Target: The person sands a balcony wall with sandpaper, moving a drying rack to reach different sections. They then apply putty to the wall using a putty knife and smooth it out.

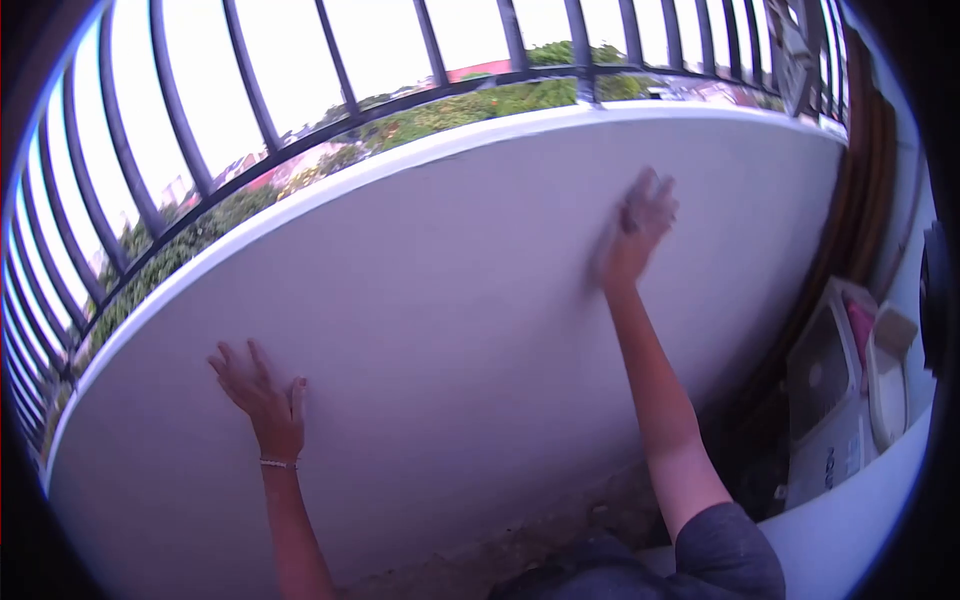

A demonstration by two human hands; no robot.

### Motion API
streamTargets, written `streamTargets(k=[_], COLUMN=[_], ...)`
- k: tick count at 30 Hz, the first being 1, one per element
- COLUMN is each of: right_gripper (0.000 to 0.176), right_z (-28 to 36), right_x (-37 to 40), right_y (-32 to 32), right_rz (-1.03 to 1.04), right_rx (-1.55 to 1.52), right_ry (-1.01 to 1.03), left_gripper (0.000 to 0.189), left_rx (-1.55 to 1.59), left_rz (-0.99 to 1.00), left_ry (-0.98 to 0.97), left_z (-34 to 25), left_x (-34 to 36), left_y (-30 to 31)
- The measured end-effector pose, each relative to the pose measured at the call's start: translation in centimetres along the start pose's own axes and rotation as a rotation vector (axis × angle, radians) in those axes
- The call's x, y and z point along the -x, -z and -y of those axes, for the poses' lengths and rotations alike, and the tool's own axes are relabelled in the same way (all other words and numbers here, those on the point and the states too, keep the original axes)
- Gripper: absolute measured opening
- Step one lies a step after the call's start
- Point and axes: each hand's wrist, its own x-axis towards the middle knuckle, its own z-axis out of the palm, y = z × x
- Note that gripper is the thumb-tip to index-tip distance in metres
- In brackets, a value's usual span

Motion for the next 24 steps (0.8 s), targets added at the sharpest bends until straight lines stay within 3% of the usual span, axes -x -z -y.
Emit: streamTargets(k=[1,5,7,10,11,14,17,19,21,23,24], right_gripper=[0.06,0.063,0.057,0.057,0.058,0.059,0.058,0.058,0.061,0.065,0.066], right_z=[1.3,5.8,4.4,-3.1,-5.0,-5.8,-1.4,1.6,3.5,2.5,0.7], right_x=[-0.8,-0.6,0.1,-1.2,-1.5,-5.4,-8.5,-7.4,-3.4,0.3,0.8], right_y=[-1.0,0.1,1.5,2.8,2.4,2.8,0.4,-0.4,0.1,1.8,2.0], right_rz=[-0.057,0.181,0.367,0.672,0.55,0.209,-0.068,0.005,0.237,0.512,0.527], right_rx=[0.022,0.044,-0.021,-0.162,-0.117,0.05,0.047,-0.006,-0.085,-0.224,-0.172], right_ry=[-0.079,0.448,0.836,1.183,1.076,0.435,0.117,0.261,0.618,0.906,0.956], left_gripper=[0.085,0.08,0.077,0.075,0.075,0.075,0.074,0.071,0.069,0.066,0.064], left_rx=[0.011,0.064,0.102,0.131,0.134,0.104,0.045,0.014,-0.003,0.039,0.056], left_rz=[-0.019,-0.13,-0.157,-0.146,-0.142,-0.175,-0.179,-0.224,-0.305,-0.304,-0.305], left_ry=[-0.04,-0.233,-0.276,-0.32,-0.33,-0.388,-0.421,-0.424,-0.424,-0.332,-0.294], left_z=[-1.0,-7.6,-11.3,-15.2,-15.6,-17.6,-19.9,-21.2,-22.6,-23.3,-23.4], left_x=[-1.7,-8.8,-10.7,-12.7,-13.0,-14.4,-15.3,-16.1,-16.5,-16.6,-16.8], left_y=[0.4,2.3,2.5,2.4,2.6,1.2,0.5,0.3,0.1,-0.2,-0.3])
